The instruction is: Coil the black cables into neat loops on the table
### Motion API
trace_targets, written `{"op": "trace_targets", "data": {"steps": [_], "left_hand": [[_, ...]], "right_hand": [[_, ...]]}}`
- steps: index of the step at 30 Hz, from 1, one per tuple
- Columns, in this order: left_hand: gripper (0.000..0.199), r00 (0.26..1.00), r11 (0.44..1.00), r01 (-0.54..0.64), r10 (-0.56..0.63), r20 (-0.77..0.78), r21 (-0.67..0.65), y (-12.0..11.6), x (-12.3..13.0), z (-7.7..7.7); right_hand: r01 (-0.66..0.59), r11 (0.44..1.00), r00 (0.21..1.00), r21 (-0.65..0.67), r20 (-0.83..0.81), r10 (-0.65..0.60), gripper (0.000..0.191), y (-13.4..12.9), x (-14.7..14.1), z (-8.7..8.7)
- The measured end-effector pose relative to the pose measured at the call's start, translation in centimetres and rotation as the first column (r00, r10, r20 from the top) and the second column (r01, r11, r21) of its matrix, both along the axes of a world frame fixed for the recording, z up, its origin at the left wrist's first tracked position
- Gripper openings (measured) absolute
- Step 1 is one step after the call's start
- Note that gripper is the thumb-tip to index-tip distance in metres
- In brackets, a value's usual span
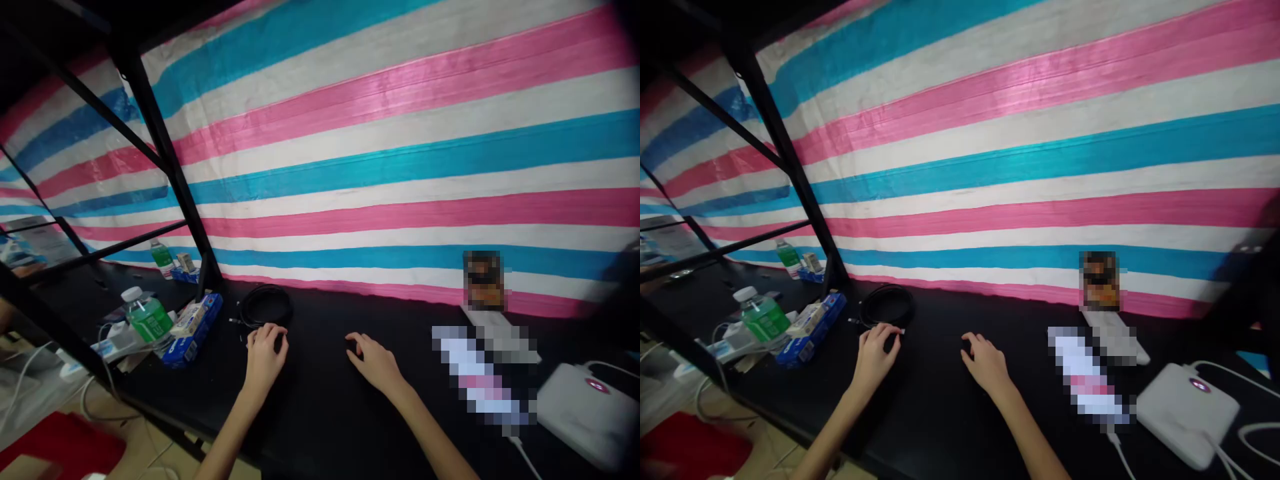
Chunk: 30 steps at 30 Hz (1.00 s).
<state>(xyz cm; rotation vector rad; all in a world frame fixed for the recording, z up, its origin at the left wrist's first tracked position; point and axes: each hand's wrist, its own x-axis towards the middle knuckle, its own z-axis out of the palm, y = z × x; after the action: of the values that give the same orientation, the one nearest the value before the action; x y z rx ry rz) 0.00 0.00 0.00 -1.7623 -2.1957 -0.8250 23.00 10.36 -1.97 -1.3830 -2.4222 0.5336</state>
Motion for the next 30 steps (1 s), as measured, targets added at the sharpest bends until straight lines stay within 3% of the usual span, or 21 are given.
{"op": "trace_targets", "data": {"steps": [5, 9, 16, 20, 24, 28, 30], "left_hand": [[0.026, 0.994, 0.992, -0.094, 0.089, -0.062, -0.080, 3.8, -3.1, -0.7], [0.015, 0.996, 0.988, -0.058, 0.048, -0.073, -0.146, 5.1, -5.2, -1.2], [0.020, 0.999, 1.000, -0.020, 0.019, -0.050, -0.023, 6.6, -7.8, -0.3], [0.026, 0.999, 0.992, -0.025, 0.027, -0.019, 0.120, 7.3, -9.2, 0.9], [0.031, 0.992, 0.939, -0.122, 0.128, 0.001, 0.323, 6.3, -9.8, 2.8], [0.031, 0.979, 0.866, -0.177, 0.202, -0.002, 0.467, 3.4, -7.9, 6.1], [0.028, 0.979, 0.824, -0.146, 0.199, -0.038, 0.547, 1.9, -5.8, 7.7]], "right_hand": [[0.000, 1.000, 1.000, -0.006, -0.015, 0.000, 0.026, 0.1, 0.1, -0.2], [0.020, 1.000, 1.000, 0.009, -0.023, -0.020, 0.027, 0.0, 0.1, -0.3], [0.073, 0.993, 0.997, 0.097, -0.045, -0.069, 0.025, 0.0, -0.4, -1.2], [0.081, 0.991, 0.997, 0.102, -0.023, -0.079, 0.025, 0.0, -0.5, -1.5], [0.073, 0.994, 0.997, 0.076, 0.000, -0.073, 0.029, -0.1, -0.6, -1.4], [0.084, 0.996, 0.996, -0.014, -0.041, -0.085, 0.028, -0.5, -0.8, -0.7], [0.077, 0.991, 0.984, -0.110, -0.154, -0.093, 0.026, -0.8, -1.1, 0.0]]}}
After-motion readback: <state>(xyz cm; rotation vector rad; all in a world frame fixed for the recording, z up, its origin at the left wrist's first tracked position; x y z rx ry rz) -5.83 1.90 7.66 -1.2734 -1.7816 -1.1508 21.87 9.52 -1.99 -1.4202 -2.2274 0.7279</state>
